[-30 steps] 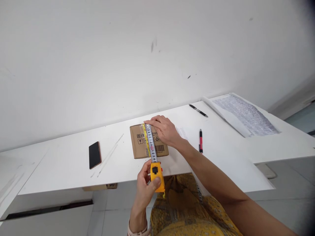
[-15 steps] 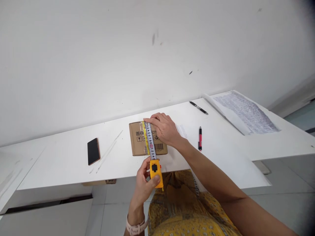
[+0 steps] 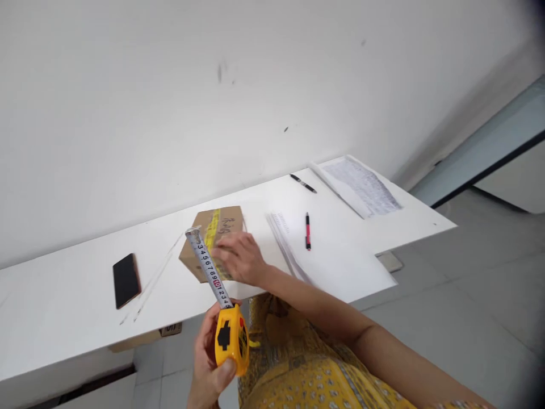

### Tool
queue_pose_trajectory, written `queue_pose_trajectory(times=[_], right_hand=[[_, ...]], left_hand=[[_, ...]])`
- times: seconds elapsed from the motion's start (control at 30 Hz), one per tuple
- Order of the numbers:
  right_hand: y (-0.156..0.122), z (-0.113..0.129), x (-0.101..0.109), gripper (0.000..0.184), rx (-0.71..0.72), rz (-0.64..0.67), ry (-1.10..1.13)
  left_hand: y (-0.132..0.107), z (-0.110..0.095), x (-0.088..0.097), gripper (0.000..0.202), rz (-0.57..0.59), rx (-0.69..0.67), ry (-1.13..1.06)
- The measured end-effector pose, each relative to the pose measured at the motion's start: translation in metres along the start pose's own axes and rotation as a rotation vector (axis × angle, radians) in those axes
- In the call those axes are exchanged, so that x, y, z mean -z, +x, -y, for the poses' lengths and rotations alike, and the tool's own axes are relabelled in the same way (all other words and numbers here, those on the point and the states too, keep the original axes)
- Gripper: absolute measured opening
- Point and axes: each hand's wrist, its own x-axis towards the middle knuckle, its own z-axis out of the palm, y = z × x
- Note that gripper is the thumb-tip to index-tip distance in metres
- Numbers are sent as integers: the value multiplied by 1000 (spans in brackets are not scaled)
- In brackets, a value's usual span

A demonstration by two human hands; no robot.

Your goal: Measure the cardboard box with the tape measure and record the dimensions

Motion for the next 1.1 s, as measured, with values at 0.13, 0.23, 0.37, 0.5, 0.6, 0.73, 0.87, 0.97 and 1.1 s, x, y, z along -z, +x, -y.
queue_pose_trajectory(times=[0.13, 0.23, 0.37, 0.5, 0.6, 0.73, 0.87, 0.97, 1.1], right_hand=[[-17, 1, 12, 35, -118, -39, 200], [-32, -3, 56, 44, -465, -239, 462], [-64, -13, 119, 38, -641, -288, 597], [-96, -13, 141, 24, -706, -339, 526], [-111, -5, 134, 23, -668, -288, 447], [-117, -9, 127, 26, -594, -126, 361], [-108, -61, 138, 32, -815, -166, 20], [-97, -107, 141, 38, -969, 29, -264], [-88, -136, 126, 48, -917, 279, -412]], left_hand=[[3, 11, -5, 77, 42, 63, 132], [7, 22, -13, 69, 98, -8, 296], [18, 23, -37, 69, 267, -140, 515], [33, 14, -70, 74, 380, -131, 573], [43, 11, -90, 91, 329, -99, 551], [62, 8, -101, 93, 257, -192, 590], [95, 3, -104, 85, 93, -314, 874], [123, 4, -111, 73, 16, -374, 1196], [152, 16, -123, 59, 32, -327, 1482]])
